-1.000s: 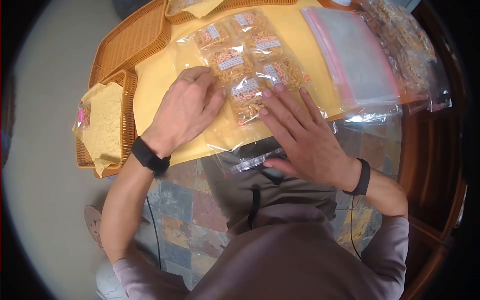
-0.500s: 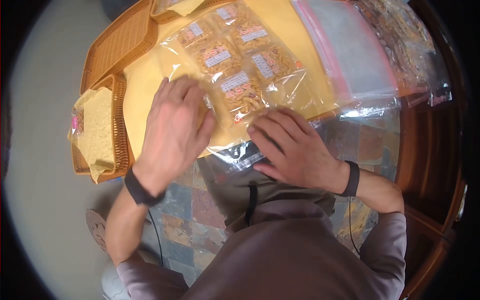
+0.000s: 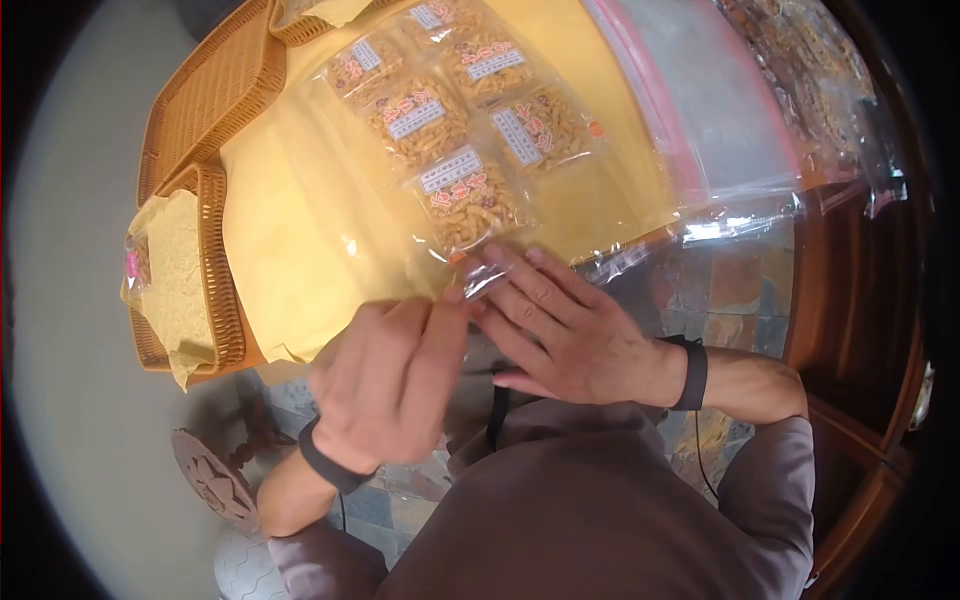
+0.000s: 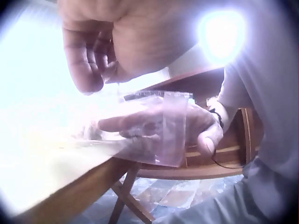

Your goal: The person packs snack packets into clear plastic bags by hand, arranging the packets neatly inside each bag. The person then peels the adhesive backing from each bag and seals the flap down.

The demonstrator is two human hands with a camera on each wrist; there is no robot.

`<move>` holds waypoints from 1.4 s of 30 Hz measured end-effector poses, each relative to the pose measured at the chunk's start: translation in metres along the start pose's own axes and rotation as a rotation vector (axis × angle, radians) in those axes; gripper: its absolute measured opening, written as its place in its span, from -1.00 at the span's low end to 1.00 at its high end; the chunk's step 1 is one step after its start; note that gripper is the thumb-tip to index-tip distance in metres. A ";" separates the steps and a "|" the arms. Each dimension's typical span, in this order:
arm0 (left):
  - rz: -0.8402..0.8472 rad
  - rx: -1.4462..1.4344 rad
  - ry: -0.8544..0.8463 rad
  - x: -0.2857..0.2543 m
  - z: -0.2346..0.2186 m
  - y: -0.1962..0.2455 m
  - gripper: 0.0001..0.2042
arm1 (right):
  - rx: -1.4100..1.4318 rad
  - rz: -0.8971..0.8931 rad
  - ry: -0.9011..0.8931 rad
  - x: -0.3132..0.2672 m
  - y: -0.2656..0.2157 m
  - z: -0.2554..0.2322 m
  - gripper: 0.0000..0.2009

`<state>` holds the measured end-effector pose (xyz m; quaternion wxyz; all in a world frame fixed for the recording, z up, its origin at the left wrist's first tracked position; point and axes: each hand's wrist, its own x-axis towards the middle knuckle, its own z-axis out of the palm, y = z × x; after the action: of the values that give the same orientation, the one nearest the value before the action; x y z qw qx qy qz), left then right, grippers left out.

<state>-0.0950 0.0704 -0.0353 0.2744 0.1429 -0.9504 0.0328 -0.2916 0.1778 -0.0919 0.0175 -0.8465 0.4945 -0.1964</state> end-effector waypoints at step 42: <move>-0.357 -0.056 -0.394 0.027 0.012 -0.067 -0.49 | -0.029 0.261 0.089 0.003 -0.002 -0.007 -0.36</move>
<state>-0.1036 -0.0019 -0.0326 0.0894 0.3040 -0.9458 -0.0709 -0.2911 0.1774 -0.0845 0.0088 -0.7656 0.6035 -0.2227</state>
